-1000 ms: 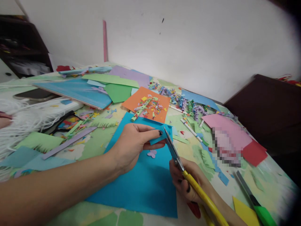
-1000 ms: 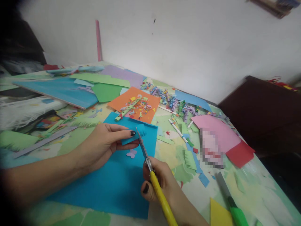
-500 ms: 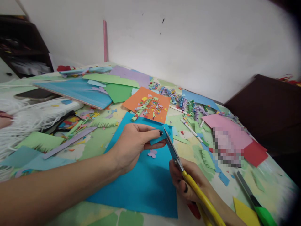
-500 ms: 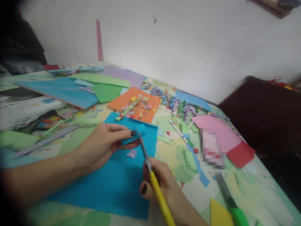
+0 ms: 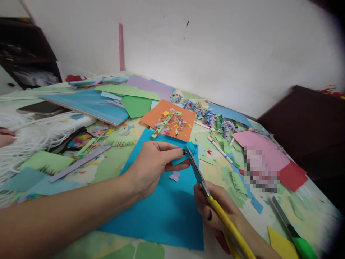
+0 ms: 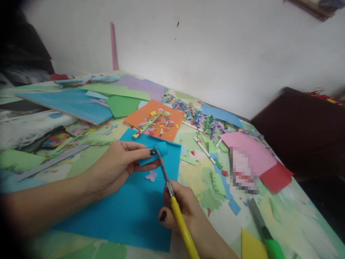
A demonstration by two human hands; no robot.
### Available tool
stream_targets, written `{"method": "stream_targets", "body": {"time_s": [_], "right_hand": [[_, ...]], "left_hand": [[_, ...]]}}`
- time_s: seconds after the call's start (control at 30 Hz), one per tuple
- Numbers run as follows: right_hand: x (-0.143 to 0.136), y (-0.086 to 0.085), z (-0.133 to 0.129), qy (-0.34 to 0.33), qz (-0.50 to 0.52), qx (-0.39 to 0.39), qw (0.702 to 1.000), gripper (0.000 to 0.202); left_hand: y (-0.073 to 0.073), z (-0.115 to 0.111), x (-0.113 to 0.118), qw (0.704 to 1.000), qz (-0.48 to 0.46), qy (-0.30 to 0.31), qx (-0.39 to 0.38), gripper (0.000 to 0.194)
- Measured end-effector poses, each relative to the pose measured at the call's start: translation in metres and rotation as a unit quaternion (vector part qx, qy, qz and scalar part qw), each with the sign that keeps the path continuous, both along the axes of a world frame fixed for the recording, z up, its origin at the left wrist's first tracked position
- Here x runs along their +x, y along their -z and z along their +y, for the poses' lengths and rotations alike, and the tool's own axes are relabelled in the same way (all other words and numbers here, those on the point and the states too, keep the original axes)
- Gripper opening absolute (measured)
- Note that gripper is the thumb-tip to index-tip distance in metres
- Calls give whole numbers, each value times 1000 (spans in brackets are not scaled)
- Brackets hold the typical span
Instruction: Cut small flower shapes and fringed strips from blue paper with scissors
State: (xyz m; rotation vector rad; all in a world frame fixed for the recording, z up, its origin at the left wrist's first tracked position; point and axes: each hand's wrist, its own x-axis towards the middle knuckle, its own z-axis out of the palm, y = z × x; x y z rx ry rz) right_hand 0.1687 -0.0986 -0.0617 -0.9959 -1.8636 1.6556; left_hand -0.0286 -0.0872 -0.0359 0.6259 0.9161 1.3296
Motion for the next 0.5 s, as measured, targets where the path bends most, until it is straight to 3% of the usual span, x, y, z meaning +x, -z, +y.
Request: {"method": "stream_targets", "body": {"time_s": [0.2, 0.5], "right_hand": [[-3, -9, -1, -13, -5, -52, 999, 44], [-3, -6, -1, -15, -2, -36, 999, 42]], "left_hand": [[-1, 0, 0, 1000, 8, -2, -3, 11], [0, 0, -1, 1000, 1, 1, 0, 9]]}}
